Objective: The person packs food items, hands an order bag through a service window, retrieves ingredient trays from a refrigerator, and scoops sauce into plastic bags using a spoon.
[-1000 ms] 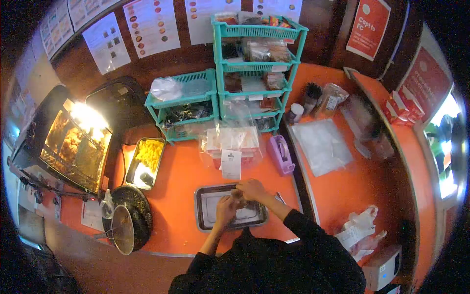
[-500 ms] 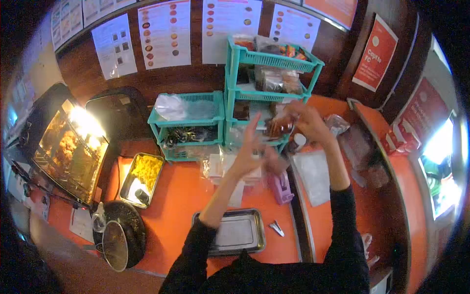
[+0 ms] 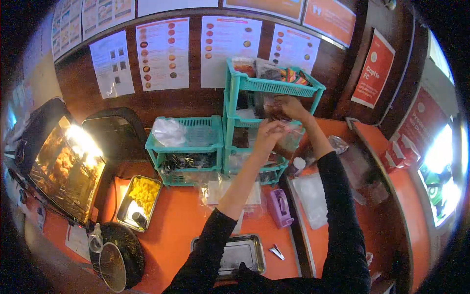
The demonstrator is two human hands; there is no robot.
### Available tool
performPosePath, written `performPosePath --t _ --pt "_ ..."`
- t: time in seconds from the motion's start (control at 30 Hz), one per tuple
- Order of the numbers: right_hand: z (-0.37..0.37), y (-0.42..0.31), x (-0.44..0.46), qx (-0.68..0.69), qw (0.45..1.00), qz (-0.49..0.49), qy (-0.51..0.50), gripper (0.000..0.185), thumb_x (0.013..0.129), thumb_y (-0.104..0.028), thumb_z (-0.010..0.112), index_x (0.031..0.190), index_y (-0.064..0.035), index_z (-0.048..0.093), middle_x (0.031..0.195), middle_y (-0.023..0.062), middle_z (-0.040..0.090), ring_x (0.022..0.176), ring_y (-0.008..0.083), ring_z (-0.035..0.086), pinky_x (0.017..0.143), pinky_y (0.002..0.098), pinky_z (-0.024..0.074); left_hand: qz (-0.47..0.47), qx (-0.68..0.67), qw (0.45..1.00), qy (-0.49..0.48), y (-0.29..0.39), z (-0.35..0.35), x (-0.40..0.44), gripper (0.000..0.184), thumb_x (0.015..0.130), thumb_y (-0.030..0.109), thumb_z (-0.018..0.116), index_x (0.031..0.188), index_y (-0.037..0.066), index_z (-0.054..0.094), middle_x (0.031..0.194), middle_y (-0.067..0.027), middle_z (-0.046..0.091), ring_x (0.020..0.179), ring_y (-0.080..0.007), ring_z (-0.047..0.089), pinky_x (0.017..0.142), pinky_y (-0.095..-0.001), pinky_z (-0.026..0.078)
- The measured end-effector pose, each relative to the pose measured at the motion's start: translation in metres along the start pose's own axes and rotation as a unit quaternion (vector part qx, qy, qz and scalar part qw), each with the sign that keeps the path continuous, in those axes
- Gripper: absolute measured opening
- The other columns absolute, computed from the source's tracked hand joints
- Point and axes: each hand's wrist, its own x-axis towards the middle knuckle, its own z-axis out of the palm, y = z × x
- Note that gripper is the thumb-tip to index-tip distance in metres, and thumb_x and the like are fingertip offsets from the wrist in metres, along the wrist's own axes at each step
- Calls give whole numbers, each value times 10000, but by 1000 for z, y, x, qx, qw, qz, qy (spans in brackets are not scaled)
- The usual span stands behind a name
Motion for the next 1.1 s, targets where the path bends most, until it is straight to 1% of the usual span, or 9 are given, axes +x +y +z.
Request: performPosePath --t 0.23,0.33,0.43,0.63,0.7,0.83,0.93,1.0,1.1 --pt "-12 2 5 187 973 27 -132 352 760 -230 560 1049 -31 591 1045 135 605 957 236 570 809 339 454 9 23 1000 19 -20 -9 0 161 715 139 693 840 56 636 1118 -97 489 924 -156 553 858 -300 416" --pt "1 23 18 238 960 9 -145 390 743 -226 588 1075 -22 572 1047 134 600 951 227 570 806 330 455 35 101 994 25 -26 -13 2 185 708 134 708 852 43 635 1269 -142 310 957 -182 553 869 -307 431" --pt "-8 13 27 36 985 -25 -169 419 740 -249 592 1094 -28 560 1069 142 587 947 232 567 829 333 446 -13 72 997 -3 -18 -16 3 188 702 106 713 853 31 629 1297 -156 257 984 -211 551 865 -307 447" --pt "8 25 25 59 990 -16 -125 511 706 -241 591 1167 -49 485 1079 174 572 1005 286 541 902 382 401 3 101 994 34 -1 -12 -9 206 677 216 732 801 79 642 1233 -128 403 1141 -284 417 930 -394 346" --pt "15 27 28 2 996 -56 -67 524 705 -233 579 1179 -44 461 1099 197 551 1034 323 515 912 388 382 117 362 919 101 8 -12 -11 208 608 215 759 749 102 656 1197 -144 426 1127 -334 416 927 -423 347" --pt "11 10 28 -25 996 -56 -71 580 705 -287 601 1196 -39 416 1124 230 517 1068 377 470 925 404 358 179 483 857 32 6 -17 13 174 571 246 755 686 145 670 1253 -165 396 1059 -378 467 875 -434 391" --pt "15 16 32 -10 991 -120 -59 587 737 -345 581 1220 -56 413 1165 237 493 1100 383 445 931 419 349 156 520 838 -53 -4 -25 42 152 570 287 734 662 180 679 1191 -166 486 1005 -366 511 833 -444 412" --pt "-18 -21 11 19 990 -78 -117 607 753 -378 560 1249 -70 391 1193 229 477 1123 379 430 941 417 341 -56 509 846 -148 -2 -25 56 297 529 374 718 713 144 687 1098 -174 547 993 -362 523 876 -502 357" --pt "-33 -32 -7 12 988 -28 -152 635 783 -443 518 1297 -106 357 1252 212 436 1160 372 405 963 412 323 -40 505 848 -157 7 -25 51 187 581 295 718 717 169 691 860 -124 645 880 -293 588 817 -411 431"
